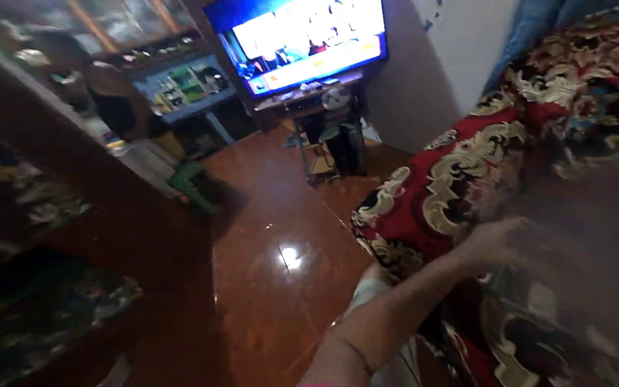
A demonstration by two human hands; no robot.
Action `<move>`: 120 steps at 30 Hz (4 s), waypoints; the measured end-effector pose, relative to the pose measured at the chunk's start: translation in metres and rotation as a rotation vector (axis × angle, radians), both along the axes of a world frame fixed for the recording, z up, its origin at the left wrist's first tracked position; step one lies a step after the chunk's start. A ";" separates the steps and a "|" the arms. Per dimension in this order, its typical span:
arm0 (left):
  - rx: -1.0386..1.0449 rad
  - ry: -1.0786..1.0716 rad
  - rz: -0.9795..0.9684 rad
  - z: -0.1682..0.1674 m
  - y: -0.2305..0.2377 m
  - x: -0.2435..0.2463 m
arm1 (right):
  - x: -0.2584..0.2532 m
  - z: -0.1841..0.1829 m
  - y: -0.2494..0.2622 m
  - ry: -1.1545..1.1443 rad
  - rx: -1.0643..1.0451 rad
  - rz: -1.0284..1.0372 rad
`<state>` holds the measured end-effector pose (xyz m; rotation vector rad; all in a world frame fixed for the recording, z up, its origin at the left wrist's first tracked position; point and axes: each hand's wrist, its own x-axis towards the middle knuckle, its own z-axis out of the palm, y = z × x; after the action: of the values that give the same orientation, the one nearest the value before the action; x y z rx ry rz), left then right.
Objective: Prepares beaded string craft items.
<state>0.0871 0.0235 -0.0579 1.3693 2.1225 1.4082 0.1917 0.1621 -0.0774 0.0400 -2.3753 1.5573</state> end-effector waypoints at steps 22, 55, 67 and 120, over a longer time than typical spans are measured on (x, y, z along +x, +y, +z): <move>-0.406 -0.090 0.074 -0.065 -0.010 -0.052 | 0.053 0.033 0.085 0.345 -0.475 -0.626; -0.123 -0.573 0.033 -0.037 0.011 0.002 | 0.013 -0.011 0.071 -0.028 -0.012 -0.408; 0.027 -0.474 0.113 -0.023 0.023 0.008 | 0.012 -0.008 0.063 -0.171 -0.136 -0.319; 0.113 -0.500 -0.082 0.009 0.059 -0.011 | -0.017 -0.050 0.069 -0.332 -1.212 -0.015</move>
<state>0.0759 0.0821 -0.0491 0.9877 1.6698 1.6482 0.1747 0.2311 -0.1275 -0.5127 -1.2058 2.8452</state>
